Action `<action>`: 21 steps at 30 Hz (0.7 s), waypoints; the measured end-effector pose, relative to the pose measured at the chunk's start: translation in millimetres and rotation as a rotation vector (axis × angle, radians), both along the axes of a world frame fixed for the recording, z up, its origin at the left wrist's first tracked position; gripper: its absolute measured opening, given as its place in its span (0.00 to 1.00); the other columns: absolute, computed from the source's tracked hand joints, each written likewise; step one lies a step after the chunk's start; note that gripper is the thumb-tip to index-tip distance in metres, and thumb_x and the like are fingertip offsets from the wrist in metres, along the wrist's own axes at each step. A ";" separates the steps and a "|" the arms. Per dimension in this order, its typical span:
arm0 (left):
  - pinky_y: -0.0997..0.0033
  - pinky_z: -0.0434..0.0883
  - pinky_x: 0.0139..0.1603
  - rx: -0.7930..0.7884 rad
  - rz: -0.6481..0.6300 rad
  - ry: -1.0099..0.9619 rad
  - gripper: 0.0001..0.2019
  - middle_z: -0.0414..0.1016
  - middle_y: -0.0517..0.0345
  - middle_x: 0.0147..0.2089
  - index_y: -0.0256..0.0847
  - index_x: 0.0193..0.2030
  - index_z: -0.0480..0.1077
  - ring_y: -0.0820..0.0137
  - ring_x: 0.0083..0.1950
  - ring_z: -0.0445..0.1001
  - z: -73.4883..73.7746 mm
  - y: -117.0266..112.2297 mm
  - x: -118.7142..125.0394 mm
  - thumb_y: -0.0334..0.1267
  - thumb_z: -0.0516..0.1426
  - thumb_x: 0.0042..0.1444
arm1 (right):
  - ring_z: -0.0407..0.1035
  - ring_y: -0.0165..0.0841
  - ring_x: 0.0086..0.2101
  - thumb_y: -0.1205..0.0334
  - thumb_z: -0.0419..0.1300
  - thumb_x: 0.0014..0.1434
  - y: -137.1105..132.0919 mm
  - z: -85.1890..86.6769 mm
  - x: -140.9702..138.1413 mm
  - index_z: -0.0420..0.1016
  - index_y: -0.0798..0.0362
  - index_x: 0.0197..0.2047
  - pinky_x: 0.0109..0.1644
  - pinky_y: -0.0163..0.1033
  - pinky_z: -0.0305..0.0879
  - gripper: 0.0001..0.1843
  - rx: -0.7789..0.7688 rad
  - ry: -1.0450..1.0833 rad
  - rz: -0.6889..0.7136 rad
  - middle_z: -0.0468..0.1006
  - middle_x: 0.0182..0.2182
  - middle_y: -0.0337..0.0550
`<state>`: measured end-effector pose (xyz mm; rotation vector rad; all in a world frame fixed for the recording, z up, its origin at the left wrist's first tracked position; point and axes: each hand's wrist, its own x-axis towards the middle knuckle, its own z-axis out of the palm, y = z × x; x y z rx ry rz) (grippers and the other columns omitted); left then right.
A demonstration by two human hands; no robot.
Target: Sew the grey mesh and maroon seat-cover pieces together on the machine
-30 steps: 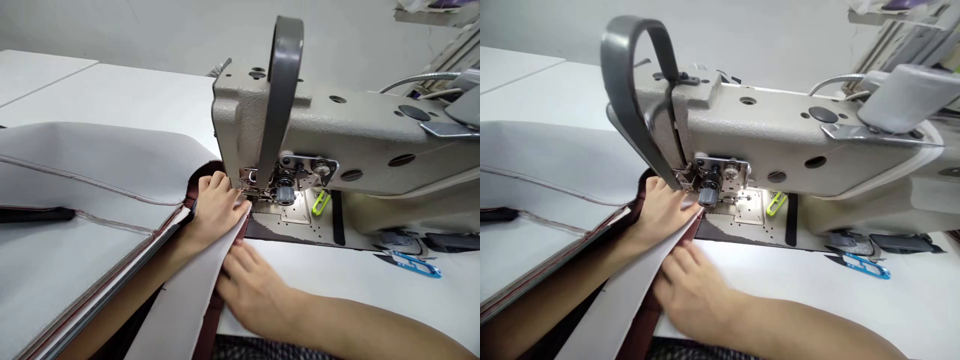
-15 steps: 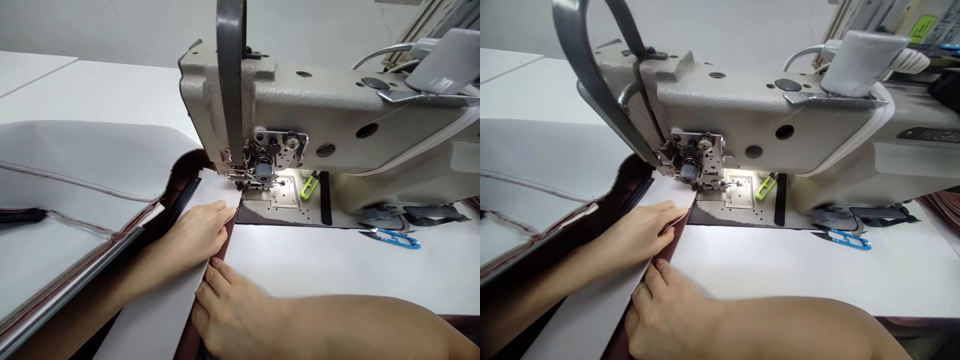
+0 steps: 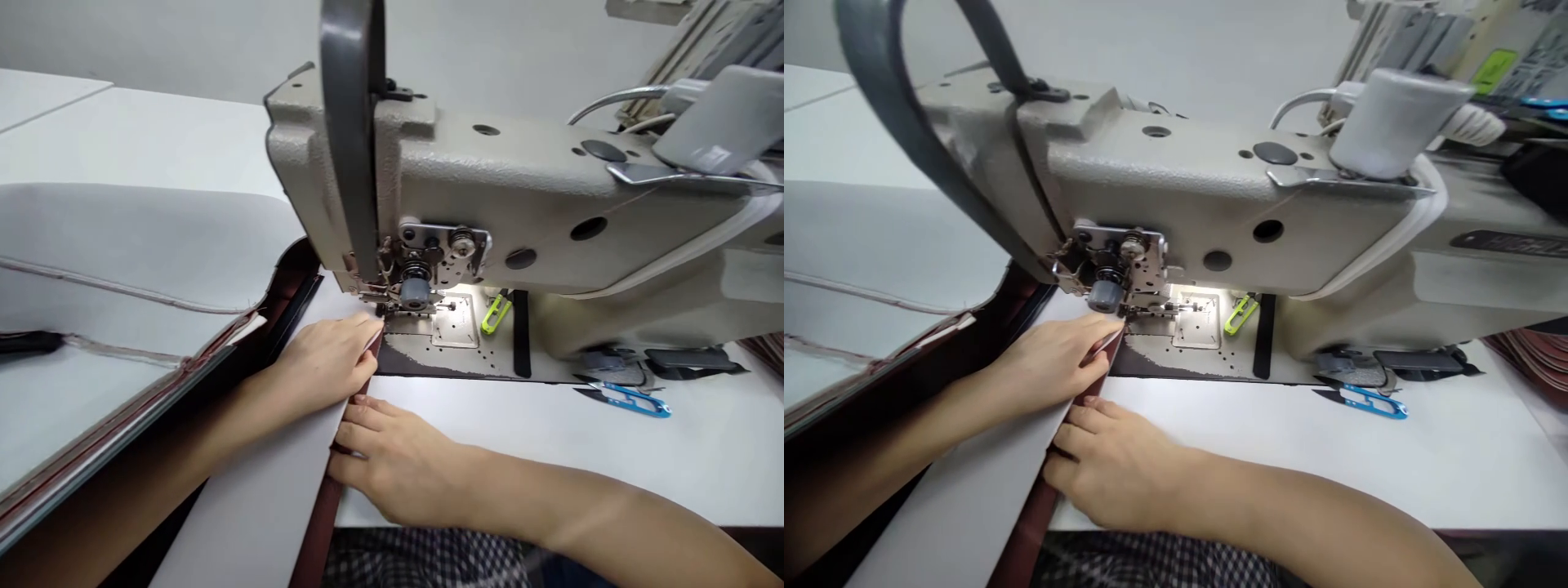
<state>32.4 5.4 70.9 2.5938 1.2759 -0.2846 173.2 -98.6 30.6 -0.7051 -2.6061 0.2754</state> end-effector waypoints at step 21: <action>0.68 0.69 0.38 -0.588 0.160 -0.678 0.26 0.76 0.56 0.41 0.45 0.54 0.71 0.66 0.38 0.73 -0.5 -21.9 -15.2 0.61 0.53 0.59 | 0.78 0.33 0.37 0.55 0.56 0.67 -10.0 14.6 120.0 0.70 0.51 0.44 0.44 0.42 0.77 0.09 -0.475 0.958 -1.066 0.80 0.44 0.46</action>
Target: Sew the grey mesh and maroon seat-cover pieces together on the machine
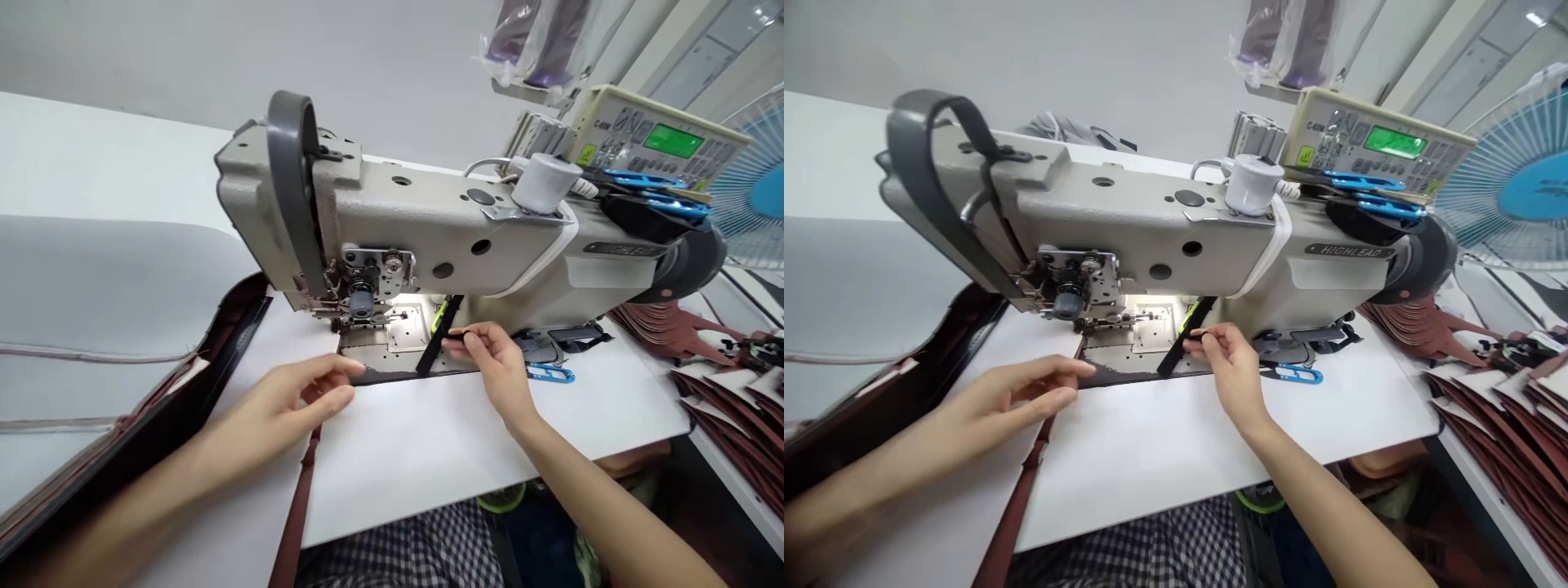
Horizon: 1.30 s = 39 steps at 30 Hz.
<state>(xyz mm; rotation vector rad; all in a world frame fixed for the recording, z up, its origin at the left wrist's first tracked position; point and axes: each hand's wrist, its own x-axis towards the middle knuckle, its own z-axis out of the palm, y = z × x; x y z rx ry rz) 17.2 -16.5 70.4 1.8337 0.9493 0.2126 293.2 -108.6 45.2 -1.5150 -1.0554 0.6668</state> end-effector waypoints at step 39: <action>0.72 0.67 0.36 0.242 0.253 -0.083 0.17 0.70 0.59 0.31 0.39 0.37 0.73 0.72 0.32 0.70 13.5 18.4 -19.3 0.49 0.50 0.63 | 0.65 0.40 0.55 0.73 0.49 0.66 35.2 -10.8 -95.7 0.73 0.53 0.57 0.61 0.50 0.65 0.20 0.035 -0.671 0.545 0.70 0.61 0.47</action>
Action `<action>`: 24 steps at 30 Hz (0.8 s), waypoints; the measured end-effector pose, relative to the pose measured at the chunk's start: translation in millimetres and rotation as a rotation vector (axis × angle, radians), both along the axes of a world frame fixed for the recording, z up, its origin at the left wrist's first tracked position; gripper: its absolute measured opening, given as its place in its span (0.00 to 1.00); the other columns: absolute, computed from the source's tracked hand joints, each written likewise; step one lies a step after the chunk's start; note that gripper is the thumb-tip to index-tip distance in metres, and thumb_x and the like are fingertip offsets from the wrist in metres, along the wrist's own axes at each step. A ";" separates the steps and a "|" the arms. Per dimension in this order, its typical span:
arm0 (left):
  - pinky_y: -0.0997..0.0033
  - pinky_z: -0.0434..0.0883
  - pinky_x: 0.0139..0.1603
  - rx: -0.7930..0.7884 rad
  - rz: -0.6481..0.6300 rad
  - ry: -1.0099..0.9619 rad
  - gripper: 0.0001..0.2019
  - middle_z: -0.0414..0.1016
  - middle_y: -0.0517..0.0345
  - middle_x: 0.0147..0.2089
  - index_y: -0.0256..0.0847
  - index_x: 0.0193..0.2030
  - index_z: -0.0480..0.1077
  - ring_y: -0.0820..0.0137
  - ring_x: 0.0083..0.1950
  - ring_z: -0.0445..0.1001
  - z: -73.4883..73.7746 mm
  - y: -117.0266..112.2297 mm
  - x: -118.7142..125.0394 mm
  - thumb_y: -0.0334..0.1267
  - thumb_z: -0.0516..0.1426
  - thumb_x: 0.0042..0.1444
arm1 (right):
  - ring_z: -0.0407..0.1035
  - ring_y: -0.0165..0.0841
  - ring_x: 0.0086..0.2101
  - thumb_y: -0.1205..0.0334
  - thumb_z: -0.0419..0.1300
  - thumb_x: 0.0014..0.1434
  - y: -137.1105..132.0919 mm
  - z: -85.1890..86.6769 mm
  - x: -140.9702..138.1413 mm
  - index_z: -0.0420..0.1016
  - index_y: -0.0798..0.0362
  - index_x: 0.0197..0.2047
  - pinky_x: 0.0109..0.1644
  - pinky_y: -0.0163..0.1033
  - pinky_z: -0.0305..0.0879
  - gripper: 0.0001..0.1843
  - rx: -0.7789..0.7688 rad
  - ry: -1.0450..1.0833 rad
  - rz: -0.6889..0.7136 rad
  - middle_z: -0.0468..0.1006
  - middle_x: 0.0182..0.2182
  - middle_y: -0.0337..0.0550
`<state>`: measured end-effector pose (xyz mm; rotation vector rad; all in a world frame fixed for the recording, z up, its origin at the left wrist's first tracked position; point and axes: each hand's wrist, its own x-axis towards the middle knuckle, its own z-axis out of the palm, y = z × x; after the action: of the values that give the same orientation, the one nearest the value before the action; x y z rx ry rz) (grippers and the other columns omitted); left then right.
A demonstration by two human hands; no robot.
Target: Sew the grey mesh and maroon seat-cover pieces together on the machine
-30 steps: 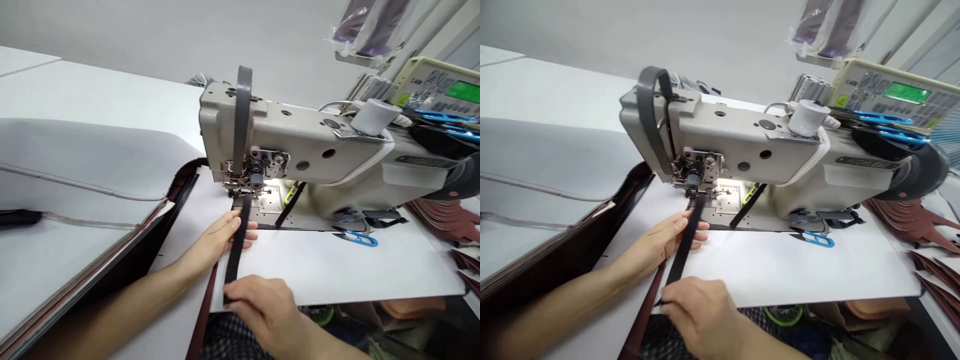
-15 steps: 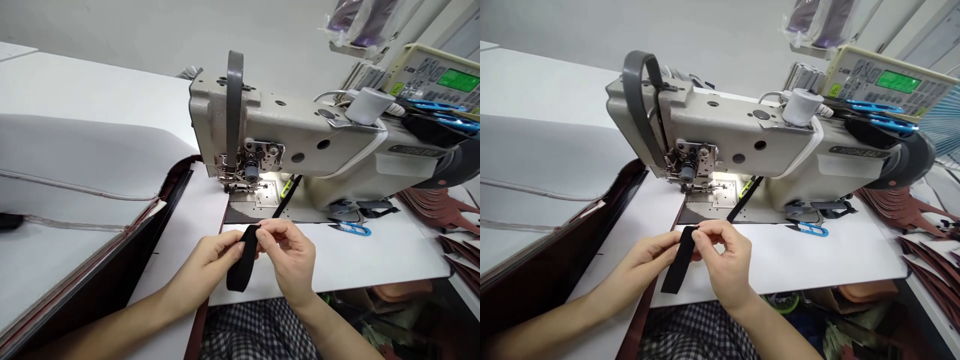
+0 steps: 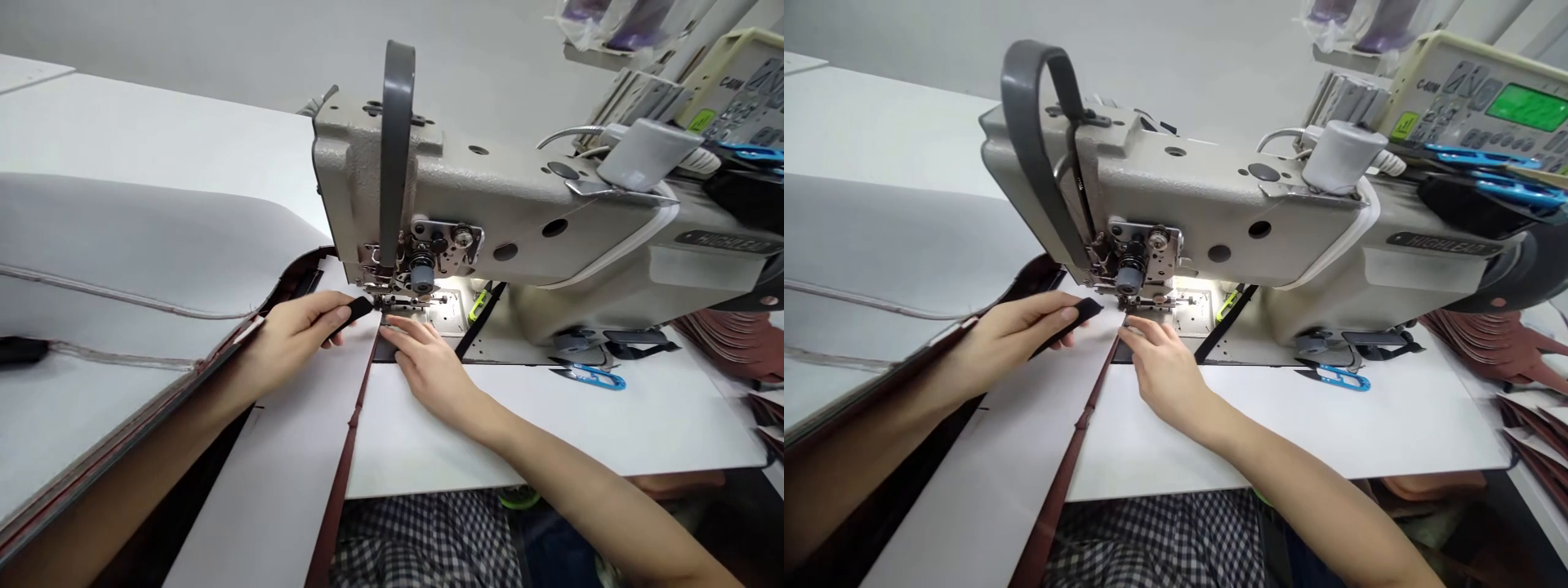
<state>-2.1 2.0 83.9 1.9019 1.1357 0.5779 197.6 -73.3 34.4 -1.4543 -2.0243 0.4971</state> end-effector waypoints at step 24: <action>0.68 0.62 0.32 0.115 -0.065 0.565 0.08 0.79 0.57 0.33 0.41 0.30 0.72 0.60 0.35 0.76 -16.1 66.4 31.4 0.43 0.59 0.46 | 0.67 0.37 0.56 0.77 0.49 0.61 29.7 -10.4 0.0 0.79 0.52 0.51 0.63 0.45 0.67 0.23 0.196 -0.151 0.229 0.80 0.50 0.41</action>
<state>29.4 68.3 67.8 2.2691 1.4019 0.0597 197.6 -43.6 24.0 -1.1814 -2.3027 0.2763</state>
